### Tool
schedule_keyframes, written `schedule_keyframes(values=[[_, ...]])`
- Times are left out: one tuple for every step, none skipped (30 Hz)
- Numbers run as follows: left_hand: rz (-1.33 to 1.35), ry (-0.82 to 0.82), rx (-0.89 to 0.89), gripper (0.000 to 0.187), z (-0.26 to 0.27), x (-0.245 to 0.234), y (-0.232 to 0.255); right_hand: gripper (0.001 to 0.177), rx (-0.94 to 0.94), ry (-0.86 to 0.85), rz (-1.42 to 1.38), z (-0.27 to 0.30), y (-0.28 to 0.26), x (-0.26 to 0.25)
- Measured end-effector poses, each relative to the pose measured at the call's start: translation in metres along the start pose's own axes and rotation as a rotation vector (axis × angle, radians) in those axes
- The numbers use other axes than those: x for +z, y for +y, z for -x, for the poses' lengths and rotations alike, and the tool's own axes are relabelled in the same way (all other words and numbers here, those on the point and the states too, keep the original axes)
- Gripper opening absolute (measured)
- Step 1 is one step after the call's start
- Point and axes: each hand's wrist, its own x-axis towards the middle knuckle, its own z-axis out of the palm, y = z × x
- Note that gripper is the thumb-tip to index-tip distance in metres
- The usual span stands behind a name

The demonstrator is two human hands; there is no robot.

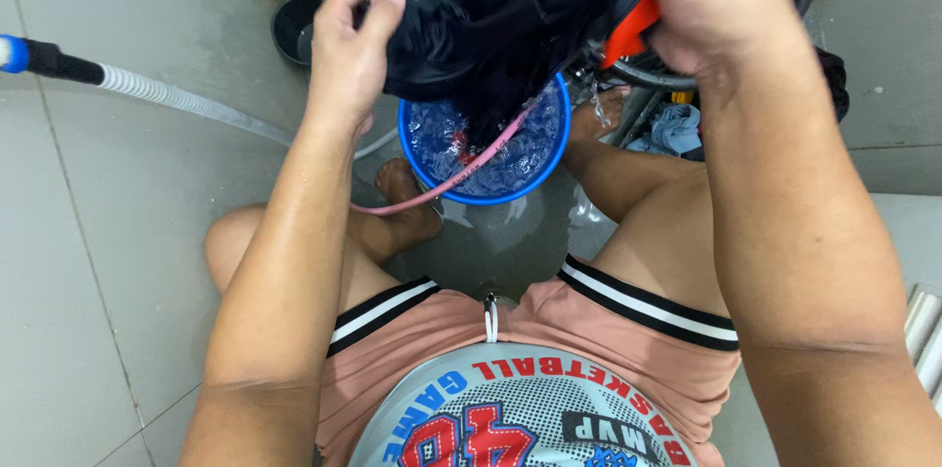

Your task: The person sits on the floor and hand-washes various pieces of clothing in a blue bucket filled with water. They repeatedly submerge, scrub, and wring out items such as shirts and pants, then place the wet clothes into a black laundry basket beside them.

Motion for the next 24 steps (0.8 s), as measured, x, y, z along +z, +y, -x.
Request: schedule_keyframes(values=[[-0.187, -0.005, 0.035, 0.022, 0.001, -0.004, -0.013, 0.005, -0.014, 0.013, -0.007, 0.001, -0.002, 0.001], [-0.374, -0.011, 0.070, 0.023, 0.003, -0.006, -0.025, 0.008, -0.027, 0.027, -0.014, 0.000, -0.003, 0.000], [-0.474, -0.033, 0.107, 0.020, 0.007, -0.004, -0.036, 0.012, -0.041, 0.040, -0.020, -0.003, 0.000, -0.003], [-0.574, -0.057, 0.144, 0.018, 0.012, -0.003, -0.045, 0.007, -0.021, 0.064, 0.062, -0.009, 0.010, -0.007], [-0.676, -0.081, 0.178, 0.016, 0.018, -0.004, -0.053, 0.003, 0.002, 0.087, 0.142, -0.016, 0.027, -0.010], [-0.781, -0.143, 0.116, 0.016, 0.022, -0.001, -0.061, 0.008, 0.025, 0.110, 0.222, -0.023, 0.046, -0.016], [-0.884, -0.206, 0.052, 0.017, 0.027, 0.008, -0.070, 0.015, 0.014, 0.059, 0.255, -0.034, 0.069, -0.022], [-0.986, -0.271, -0.012, 0.018, 0.030, 0.016, -0.080, 0.023, 0.004, 0.009, 0.288, -0.046, 0.097, -0.026], [-0.984, -0.322, -0.094, 0.019, 0.032, 0.025, -0.091, 0.027, 0.090, 0.061, 0.345, -0.054, 0.125, -0.032], [-0.980, -0.373, -0.177, 0.021, 0.034, 0.034, -0.102, 0.030, 0.177, 0.113, 0.402, -0.060, 0.154, -0.036], [-0.976, -0.425, -0.259, 0.023, 0.037, 0.043, -0.115, 0.031, 0.058, 0.072, 0.636, -0.063, 0.182, -0.041], [-0.911, -0.412, -0.221, 0.023, 0.043, 0.051, -0.128, 0.032, -0.065, 0.028, 0.868, -0.064, 0.207, -0.045], [-0.848, -0.399, -0.180, 0.027, 0.049, 0.059, -0.143, 0.035, 0.007, 0.050, 1.014, -0.063, 0.234, -0.042], [-0.785, -0.386, -0.139, 0.032, 0.054, 0.065, -0.160, 0.038, 0.081, 0.071, 1.158, -0.059, 0.259, -0.035], [-0.785, -0.451, -0.199, 0.039, 0.060, 0.072, -0.178, 0.038, 0.058, -0.033, 1.246, -0.050, 0.281, -0.029], [-0.783, -0.515, -0.258, 0.047, 0.067, 0.079, -0.198, 0.044, 0.168, -0.043, 1.241, -0.040, 0.300, -0.022], [-0.782, -0.579, -0.319, 0.055, 0.074, 0.083, -0.219, 0.049, 0.277, -0.053, 1.232, -0.029, 0.318, -0.011], [-0.760, -0.603, -0.404, 0.067, 0.080, 0.083, -0.241, 0.054, 0.341, -0.137, 1.312, -0.022, 0.332, -0.003], [-0.738, -0.626, -0.492, 0.080, 0.087, 0.082, -0.262, 0.059, 0.405, -0.227, 1.389, -0.017, 0.343, 0.001], [-0.714, -0.648, -0.579, 0.093, 0.091, 0.082, -0.281, 0.059, 0.388, -0.319, 1.424, -0.012, 0.352, 0.000], [-0.769, -0.694, -0.559, 0.091, 0.094, 0.081, -0.296, 0.058, 0.372, -0.410, 1.457, -0.011, 0.361, -0.001], [-0.823, -0.740, -0.538, 0.090, 0.096, 0.083, -0.308, 0.057, 0.355, -0.502, 1.487, -0.012, 0.370, -0.004], [-0.886, -0.824, -0.556, 0.077, 0.095, 0.087, -0.314, 0.051, 0.428, -0.573, 1.508, -0.016, 0.377, -0.010], [-0.914, -0.864, -0.560, 0.074, 0.094, 0.091, -0.315, 0.045, 0.502, -0.644, 1.527, -0.024, 0.384, -0.019]])
